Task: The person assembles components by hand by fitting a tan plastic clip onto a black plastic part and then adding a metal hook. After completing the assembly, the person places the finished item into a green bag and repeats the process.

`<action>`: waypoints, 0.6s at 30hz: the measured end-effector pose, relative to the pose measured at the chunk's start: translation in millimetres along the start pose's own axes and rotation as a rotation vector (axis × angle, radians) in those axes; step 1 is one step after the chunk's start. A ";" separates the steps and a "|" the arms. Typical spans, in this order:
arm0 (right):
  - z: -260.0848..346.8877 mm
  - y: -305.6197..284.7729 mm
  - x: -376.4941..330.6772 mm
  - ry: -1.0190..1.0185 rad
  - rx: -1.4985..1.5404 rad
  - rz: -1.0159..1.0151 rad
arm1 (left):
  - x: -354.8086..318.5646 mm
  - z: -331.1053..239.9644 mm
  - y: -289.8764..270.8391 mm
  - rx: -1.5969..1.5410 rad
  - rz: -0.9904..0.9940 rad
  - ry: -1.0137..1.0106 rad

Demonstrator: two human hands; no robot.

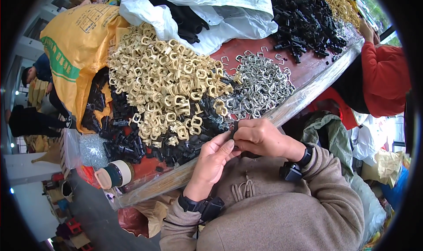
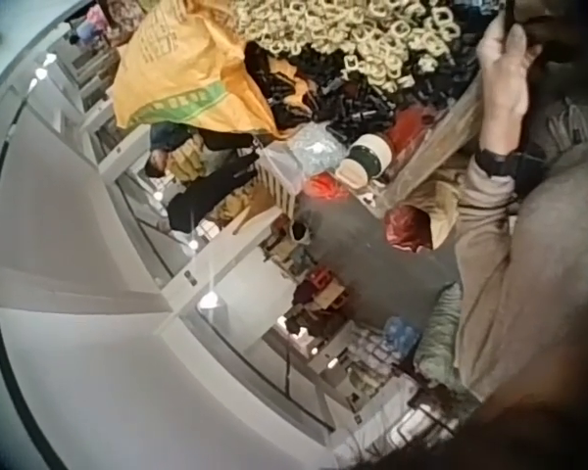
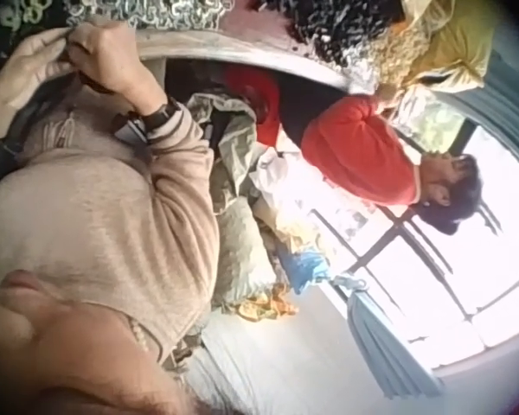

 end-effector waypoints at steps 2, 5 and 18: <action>-2.4 -6.6 1.3 0.010 0.052 -0.025 | 3.0 5.7 -0.1 -0.109 0.031 -0.042; -11.6 -25.6 2.1 0.041 0.144 -0.082 | 6.3 6.1 3.8 -0.180 0.063 -0.069; -72.4 -68.5 9.0 0.013 -0.702 -0.253 | 17.3 6.4 5.9 -0.228 0.043 -0.033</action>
Point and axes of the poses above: each hand's wrist, its own x-axis towards the middle knuckle, its own y-axis out of the palm, z = x × y, the point moved 8 cm from there along x, towards the middle knuckle, and after that the axes turned 11 degrees about -z, right-handed, at the moved point
